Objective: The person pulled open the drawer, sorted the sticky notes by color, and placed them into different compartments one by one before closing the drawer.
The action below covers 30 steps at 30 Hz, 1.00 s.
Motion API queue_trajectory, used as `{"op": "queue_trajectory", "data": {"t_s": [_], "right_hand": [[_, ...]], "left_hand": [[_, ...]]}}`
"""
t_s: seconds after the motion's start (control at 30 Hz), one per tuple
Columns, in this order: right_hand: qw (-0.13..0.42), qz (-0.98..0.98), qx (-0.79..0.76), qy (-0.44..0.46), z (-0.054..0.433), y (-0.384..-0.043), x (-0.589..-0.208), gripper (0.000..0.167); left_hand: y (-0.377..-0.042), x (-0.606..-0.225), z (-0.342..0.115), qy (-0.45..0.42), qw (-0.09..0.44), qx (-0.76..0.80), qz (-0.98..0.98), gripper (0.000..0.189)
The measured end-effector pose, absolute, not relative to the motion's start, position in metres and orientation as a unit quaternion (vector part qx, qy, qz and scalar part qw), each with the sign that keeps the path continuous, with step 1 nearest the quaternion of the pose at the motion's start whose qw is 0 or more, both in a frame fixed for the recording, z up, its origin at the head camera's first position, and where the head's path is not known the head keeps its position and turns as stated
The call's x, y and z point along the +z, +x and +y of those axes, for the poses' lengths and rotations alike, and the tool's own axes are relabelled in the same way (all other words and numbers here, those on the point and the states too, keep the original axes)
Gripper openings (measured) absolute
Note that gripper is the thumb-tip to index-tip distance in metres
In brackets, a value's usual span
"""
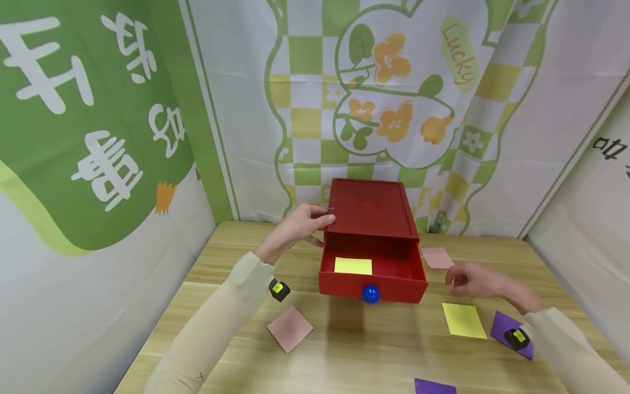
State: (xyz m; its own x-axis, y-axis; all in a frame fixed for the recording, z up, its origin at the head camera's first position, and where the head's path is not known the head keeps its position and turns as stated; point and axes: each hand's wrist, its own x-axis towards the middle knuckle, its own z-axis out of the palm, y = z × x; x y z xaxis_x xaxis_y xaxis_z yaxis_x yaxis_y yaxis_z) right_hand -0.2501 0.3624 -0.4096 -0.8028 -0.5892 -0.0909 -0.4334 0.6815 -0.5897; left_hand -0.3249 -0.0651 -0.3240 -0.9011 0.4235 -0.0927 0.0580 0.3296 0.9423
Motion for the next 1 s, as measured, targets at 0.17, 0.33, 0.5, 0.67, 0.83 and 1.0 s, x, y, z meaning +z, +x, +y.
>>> {"op": "queue_trajectory", "data": {"t_s": [0.17, 0.33, 0.5, 0.67, 0.83, 1.0], "right_hand": [[0.144, 0.915, -0.266, -0.268, 0.37, -0.249, -0.423, 0.017], [0.143, 0.922, -0.244, -0.265, 0.37, -0.245, -0.436, 0.023], [0.126, 0.933, -0.214, -0.26, 0.371, -0.243, -0.449, 0.021], [0.112, 0.937, -0.201, -0.264, 0.371, -0.242, -0.457, 0.02], [0.105, 0.94, -0.198, -0.259, 0.37, -0.243, -0.458, 0.02], [0.121, 0.94, -0.196, -0.253, 0.373, -0.245, -0.457, 0.021]], "left_hand": [[-0.326, -0.323, -0.065, 0.15, 0.163, 0.554, 0.802, 0.04], [-0.325, -0.322, -0.065, 0.147, 0.166, 0.557, 0.801, 0.041], [-0.324, -0.322, -0.065, 0.143, 0.166, 0.559, 0.8, 0.042], [-0.326, -0.323, -0.066, 0.152, 0.166, 0.558, 0.799, 0.042], [-0.326, -0.323, -0.066, 0.152, 0.169, 0.562, 0.796, 0.041], [-0.326, -0.323, -0.066, 0.15, 0.167, 0.559, 0.798, 0.042]]}}
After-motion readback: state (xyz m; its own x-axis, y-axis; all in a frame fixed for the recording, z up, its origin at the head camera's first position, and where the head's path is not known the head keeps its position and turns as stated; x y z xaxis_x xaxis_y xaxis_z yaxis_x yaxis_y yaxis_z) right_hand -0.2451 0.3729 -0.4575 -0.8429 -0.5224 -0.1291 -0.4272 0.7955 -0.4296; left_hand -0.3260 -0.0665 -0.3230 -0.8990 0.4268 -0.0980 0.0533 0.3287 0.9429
